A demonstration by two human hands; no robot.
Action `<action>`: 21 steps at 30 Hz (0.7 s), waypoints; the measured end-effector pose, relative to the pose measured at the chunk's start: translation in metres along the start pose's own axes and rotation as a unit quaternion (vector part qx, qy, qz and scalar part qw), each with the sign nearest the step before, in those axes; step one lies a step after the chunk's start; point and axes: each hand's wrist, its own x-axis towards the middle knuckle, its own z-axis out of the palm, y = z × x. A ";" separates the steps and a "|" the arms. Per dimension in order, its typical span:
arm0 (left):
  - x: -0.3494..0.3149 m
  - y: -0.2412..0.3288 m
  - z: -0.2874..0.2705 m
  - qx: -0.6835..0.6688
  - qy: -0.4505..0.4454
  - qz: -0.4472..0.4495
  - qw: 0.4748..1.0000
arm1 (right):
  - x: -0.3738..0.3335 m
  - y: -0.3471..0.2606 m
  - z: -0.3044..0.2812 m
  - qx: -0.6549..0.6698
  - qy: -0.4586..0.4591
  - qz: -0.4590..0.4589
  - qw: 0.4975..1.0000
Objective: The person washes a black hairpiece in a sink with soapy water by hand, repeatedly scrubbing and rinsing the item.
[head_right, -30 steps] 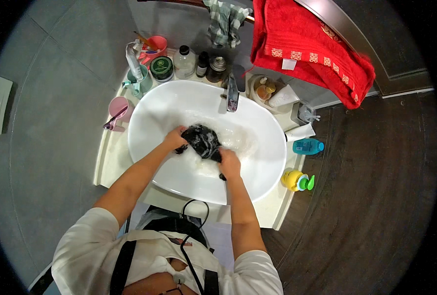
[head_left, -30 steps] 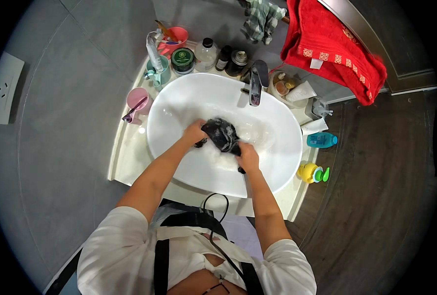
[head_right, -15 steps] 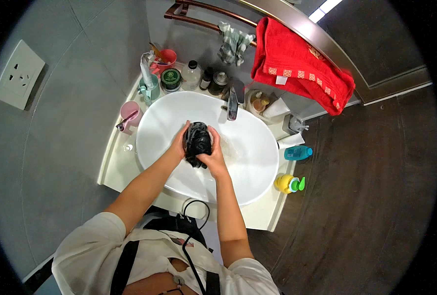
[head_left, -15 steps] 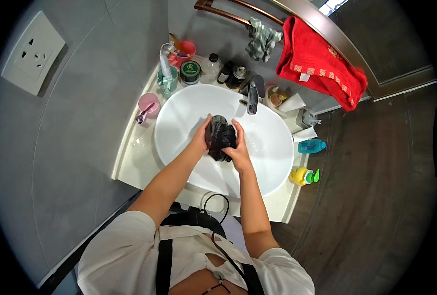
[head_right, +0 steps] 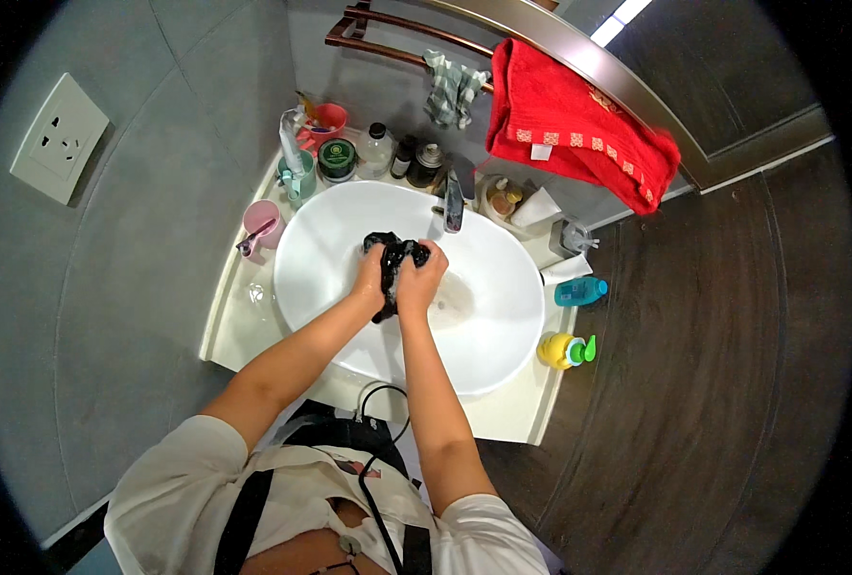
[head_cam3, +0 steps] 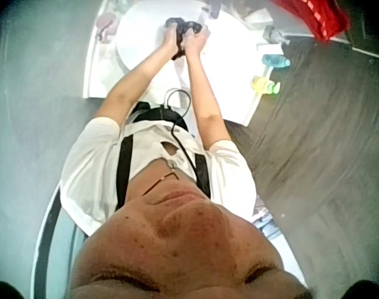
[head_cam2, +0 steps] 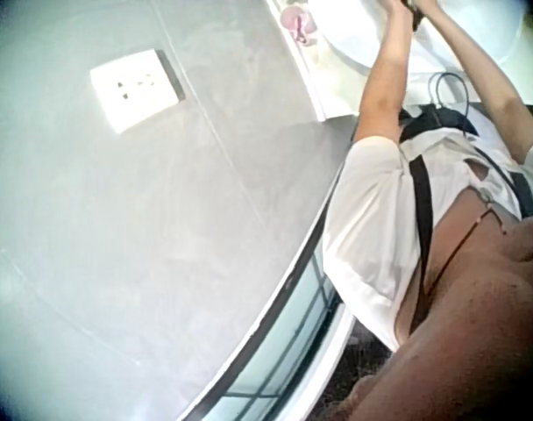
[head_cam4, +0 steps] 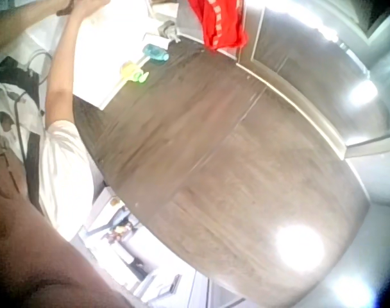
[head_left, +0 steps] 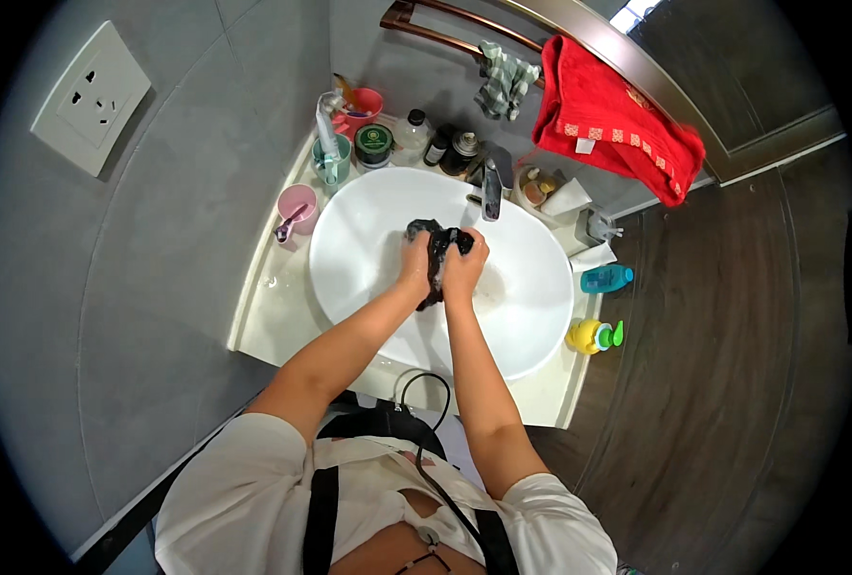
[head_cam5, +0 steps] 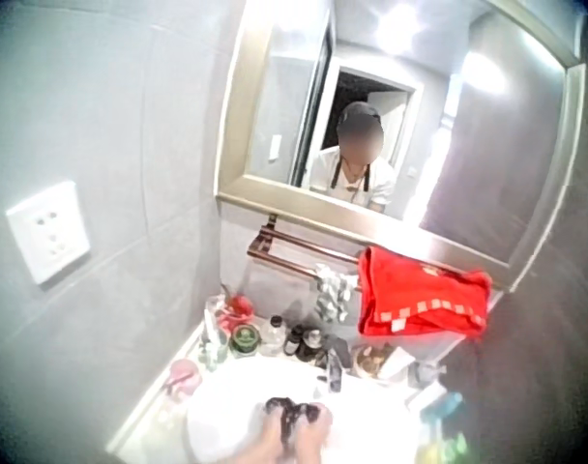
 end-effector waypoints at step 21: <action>0.016 0.038 -0.059 0.587 0.018 0.180 0.789 | 0.019 0.086 -0.066 -0.265 -0.137 0.022 0.954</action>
